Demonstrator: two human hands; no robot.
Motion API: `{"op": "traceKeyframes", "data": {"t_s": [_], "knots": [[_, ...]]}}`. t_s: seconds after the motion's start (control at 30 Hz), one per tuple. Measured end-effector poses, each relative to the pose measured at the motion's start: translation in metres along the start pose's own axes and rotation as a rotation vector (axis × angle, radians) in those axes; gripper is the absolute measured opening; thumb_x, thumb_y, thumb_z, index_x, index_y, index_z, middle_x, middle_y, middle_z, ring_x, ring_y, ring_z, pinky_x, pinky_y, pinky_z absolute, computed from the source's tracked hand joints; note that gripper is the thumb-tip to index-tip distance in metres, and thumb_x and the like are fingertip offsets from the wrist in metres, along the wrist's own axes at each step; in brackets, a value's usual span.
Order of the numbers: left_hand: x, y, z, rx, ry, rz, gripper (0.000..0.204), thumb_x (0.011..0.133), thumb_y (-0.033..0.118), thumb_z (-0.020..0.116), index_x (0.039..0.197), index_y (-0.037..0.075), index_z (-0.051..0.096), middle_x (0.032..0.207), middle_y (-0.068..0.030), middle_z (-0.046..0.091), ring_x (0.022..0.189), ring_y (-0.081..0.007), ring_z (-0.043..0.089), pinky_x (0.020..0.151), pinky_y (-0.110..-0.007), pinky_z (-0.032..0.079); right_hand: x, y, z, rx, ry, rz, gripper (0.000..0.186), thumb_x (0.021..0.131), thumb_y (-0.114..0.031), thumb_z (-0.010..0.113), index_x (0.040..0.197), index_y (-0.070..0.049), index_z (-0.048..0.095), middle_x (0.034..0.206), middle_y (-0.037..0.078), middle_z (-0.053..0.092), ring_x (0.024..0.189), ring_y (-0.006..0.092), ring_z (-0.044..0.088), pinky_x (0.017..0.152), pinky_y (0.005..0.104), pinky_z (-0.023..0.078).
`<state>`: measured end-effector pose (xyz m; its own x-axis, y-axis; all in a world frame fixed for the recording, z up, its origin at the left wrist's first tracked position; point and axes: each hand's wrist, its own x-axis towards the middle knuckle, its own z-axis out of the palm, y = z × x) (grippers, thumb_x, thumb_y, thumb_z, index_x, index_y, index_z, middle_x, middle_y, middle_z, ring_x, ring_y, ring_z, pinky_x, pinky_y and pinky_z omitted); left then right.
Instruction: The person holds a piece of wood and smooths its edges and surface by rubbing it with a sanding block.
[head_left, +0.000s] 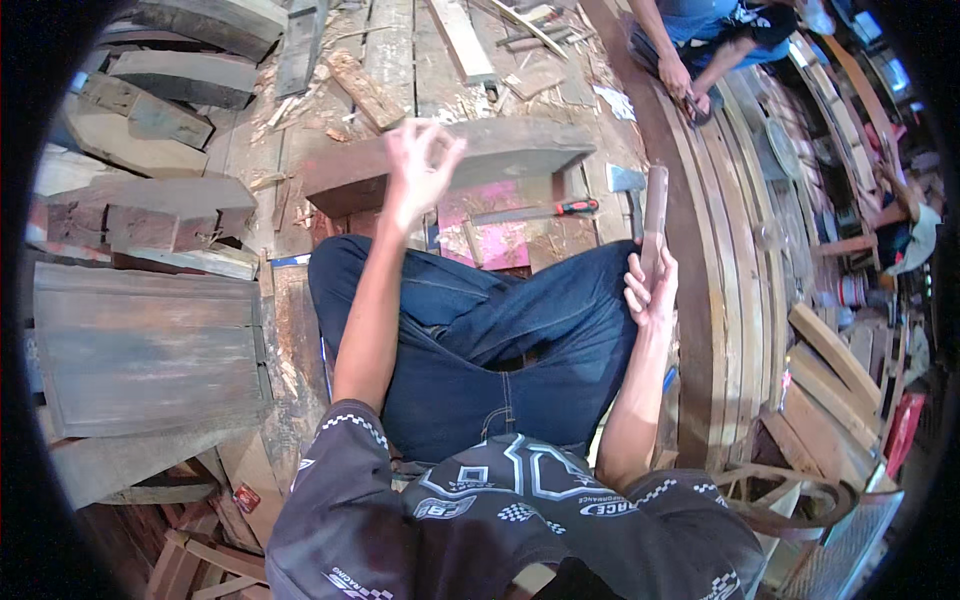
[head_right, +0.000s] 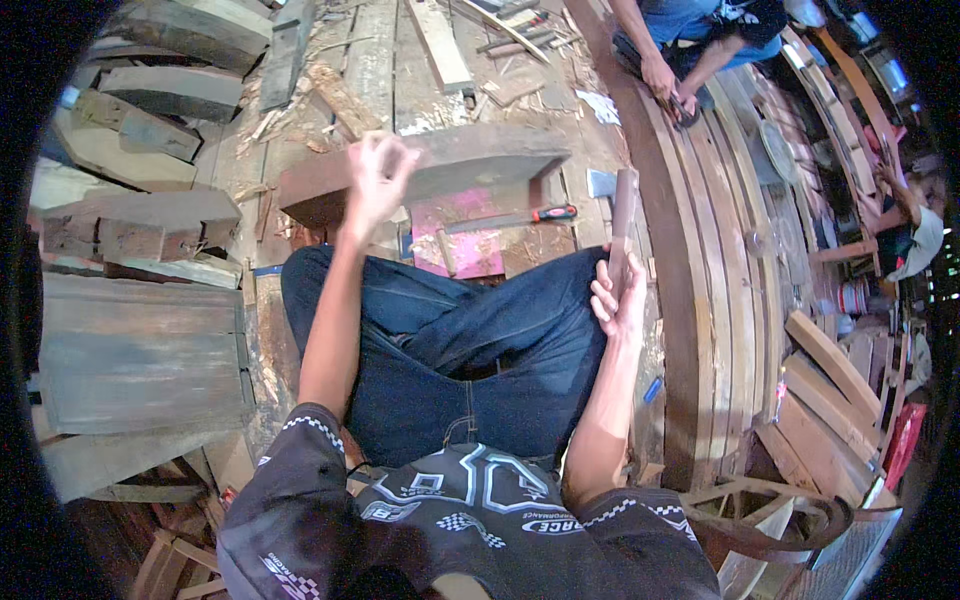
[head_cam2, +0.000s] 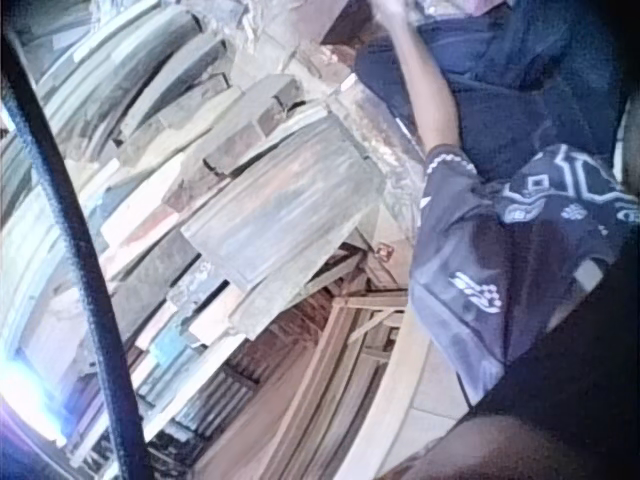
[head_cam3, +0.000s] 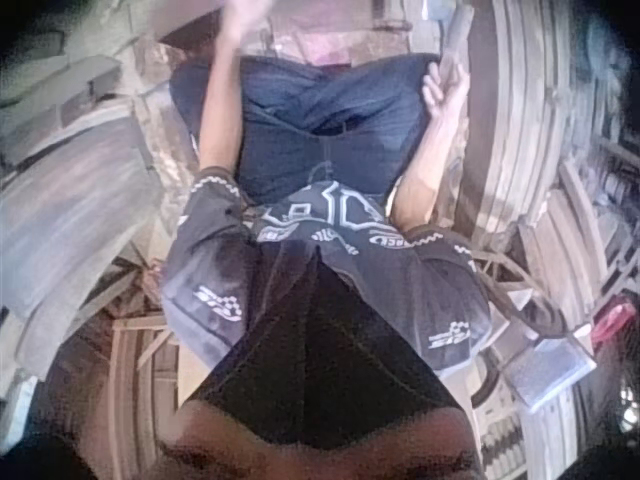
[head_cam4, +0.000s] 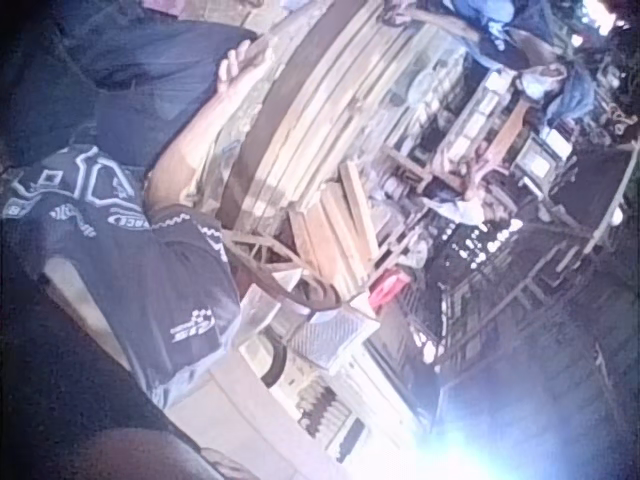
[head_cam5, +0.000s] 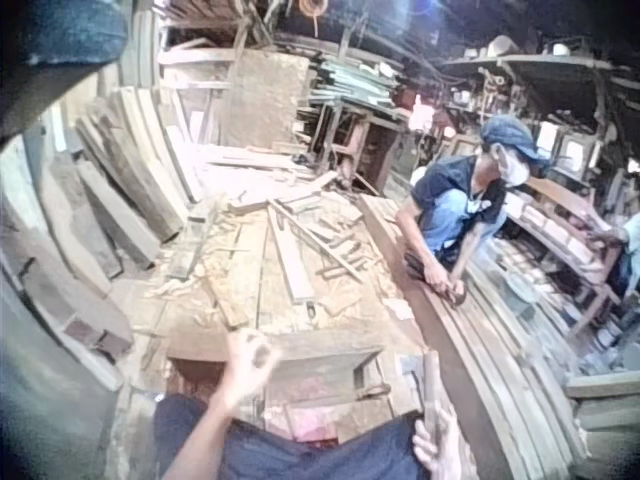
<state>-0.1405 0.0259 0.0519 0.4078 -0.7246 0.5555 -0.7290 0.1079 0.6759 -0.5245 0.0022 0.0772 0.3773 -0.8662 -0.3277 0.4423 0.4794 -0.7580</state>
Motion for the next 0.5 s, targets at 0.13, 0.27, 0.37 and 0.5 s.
{"op": "traceKeyframes", "data": {"t_s": [0.13,0.27,0.37,0.5], "knots": [[0.01,-0.091,-0.069,0.36,0.139,-0.228,0.039,0.086,0.046,0.063,0.105,0.012,0.065,0.108,-0.0168,0.059,0.112,-0.034,0.048,0.102,-0.047,0.03,0.006,0.016,0.035,-0.235,0.149,0.085,0.031,0.099,-0.042,0.044,0.105,-0.012,0.049,0.059,-0.001,0.039,0.035,0.0053,0.027,0.026,0.0207,0.019],[-0.009,-0.184,-0.094,0.42,0.135,-0.564,0.068,0.084,0.059,0.06,0.129,0.008,0.055,0.137,-0.0201,0.048,0.13,-0.0417,0.036,0.108,-0.052,0.024,0.02,0.054,0.08,-0.502,0.09,0.11,0.015,0.096,-0.028,0.05,0.1,-0.014,0.045,0.058,-0.003,0.036,0.035,0.0053,0.028,0.028,0.0218,0.021],[-0.007,-0.176,-0.069,0.42,-0.067,-0.713,0.081,0.086,0.065,0.05,0.141,0.007,0.042,0.148,-0.0206,0.034,0.137,-0.0462,0.023,0.113,-0.053,0.018,0.031,0.074,0.096,-0.722,0.05,0.13,0.012,0.095,-0.02,0.053,0.101,-0.012,0.046,0.058,-0.005,0.037,0.037,0.0036,0.03,0.029,0.0211,0.021],[-0.004,-0.162,-0.065,0.427,-0.106,-0.748,0.078,0.087,0.063,0.048,0.142,0.008,0.041,0.149,-0.0205,0.032,0.137,-0.0461,0.023,0.113,-0.054,0.02,0.041,0.095,0.1,-0.926,-0.011,-0.044,0.021,0.09,-0.018,0.059,0.103,-0.002,0.055,0.064,-0.003,0.05,0.048,0.0047,0.039,0.043,0.025,0.028]]}}
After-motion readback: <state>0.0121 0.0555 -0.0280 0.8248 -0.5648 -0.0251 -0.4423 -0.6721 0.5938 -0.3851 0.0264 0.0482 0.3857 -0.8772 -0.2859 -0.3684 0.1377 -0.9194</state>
